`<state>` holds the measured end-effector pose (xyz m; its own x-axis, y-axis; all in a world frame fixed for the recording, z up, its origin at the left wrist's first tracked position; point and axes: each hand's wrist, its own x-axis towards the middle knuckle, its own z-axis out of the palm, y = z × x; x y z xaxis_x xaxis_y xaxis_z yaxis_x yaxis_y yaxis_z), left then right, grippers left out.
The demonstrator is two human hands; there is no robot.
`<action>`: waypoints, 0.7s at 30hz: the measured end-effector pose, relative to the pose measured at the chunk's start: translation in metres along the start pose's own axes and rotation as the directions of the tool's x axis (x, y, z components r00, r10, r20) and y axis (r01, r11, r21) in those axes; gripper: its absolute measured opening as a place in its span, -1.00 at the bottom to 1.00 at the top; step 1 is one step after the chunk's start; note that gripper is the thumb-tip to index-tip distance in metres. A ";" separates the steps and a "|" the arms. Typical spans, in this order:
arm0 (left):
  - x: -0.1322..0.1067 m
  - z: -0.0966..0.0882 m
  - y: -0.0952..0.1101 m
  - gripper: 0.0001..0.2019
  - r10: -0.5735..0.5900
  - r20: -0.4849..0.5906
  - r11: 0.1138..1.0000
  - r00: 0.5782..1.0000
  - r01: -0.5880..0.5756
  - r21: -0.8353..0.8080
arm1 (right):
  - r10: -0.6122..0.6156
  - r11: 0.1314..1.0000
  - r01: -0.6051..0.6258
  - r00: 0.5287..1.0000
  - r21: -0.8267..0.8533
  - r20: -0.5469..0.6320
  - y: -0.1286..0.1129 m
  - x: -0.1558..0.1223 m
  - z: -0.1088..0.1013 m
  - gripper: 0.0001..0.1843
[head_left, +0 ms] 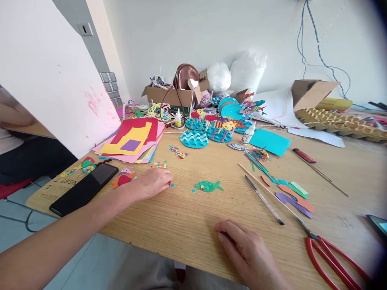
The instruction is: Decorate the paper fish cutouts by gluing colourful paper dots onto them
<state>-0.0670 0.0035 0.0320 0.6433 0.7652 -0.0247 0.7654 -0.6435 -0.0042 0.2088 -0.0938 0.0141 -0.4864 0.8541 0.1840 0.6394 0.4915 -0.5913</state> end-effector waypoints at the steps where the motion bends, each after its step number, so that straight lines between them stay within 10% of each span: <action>1: 0.000 0.000 -0.001 -0.95 0.003 -0.002 1.000 1.000 -0.003 0.010 | 0.005 1.000 -0.005 1.000 -0.004 0.001 -0.001 0.000 0.000 -0.76; 21: 0.002 0.002 0.000 -0.93 0.082 -0.043 0.980 0.996 -0.073 0.183 | 0.067 0.998 -0.067 0.997 0.011 0.047 -0.002 0.001 0.002 -0.79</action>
<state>-0.0653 0.0048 0.0303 0.7039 0.7100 0.0176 0.7002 -0.6896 -0.1851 0.2060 -0.0946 0.0137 -0.4701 0.8761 0.1071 0.6639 0.4310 -0.6112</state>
